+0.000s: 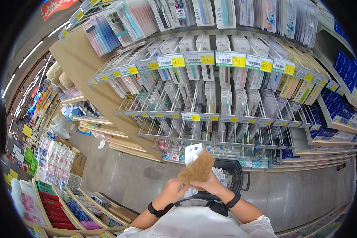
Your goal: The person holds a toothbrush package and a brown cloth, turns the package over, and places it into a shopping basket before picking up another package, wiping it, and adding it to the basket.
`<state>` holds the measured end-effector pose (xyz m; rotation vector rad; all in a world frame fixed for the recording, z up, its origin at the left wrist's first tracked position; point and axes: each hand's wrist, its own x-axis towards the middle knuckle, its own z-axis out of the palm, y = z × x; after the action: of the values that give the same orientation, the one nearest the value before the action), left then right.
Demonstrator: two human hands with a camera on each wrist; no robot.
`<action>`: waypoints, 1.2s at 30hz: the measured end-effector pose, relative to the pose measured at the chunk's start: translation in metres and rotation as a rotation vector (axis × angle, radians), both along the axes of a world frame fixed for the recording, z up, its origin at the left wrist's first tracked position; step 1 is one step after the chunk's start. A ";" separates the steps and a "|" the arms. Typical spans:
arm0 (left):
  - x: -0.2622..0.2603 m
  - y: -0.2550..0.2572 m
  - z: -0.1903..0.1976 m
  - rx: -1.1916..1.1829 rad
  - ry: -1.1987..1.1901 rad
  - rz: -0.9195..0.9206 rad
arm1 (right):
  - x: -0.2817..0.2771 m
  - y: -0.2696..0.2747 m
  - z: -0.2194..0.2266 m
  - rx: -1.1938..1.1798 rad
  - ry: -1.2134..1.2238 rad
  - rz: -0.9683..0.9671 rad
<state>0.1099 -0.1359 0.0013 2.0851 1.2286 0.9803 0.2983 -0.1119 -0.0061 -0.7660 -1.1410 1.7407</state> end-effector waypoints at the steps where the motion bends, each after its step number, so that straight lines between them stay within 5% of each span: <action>1: 0.001 0.000 0.001 -0.024 0.034 -0.020 | 0.001 -0.003 0.005 -0.005 -0.015 -0.032; 11: 0.014 -0.007 0.018 -0.214 -0.060 0.008 | 0.015 -0.005 0.005 -0.258 0.338 -0.362; 15: 0.011 -0.011 0.019 -0.244 -0.022 -0.121 | 0.028 -0.004 -0.001 -0.263 0.347 -0.447; 24: 0.008 -0.004 0.017 -0.031 0.037 -0.209 | 0.026 0.009 -0.008 -0.281 0.346 -0.396; 36: 0.009 0.009 0.038 0.225 0.135 -0.007 | 0.002 0.004 0.014 -0.175 0.198 -0.229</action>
<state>0.1188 -0.1271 0.0389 2.3622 1.2234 1.0301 0.3003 -0.1075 0.0080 -0.7767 -0.7451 1.6936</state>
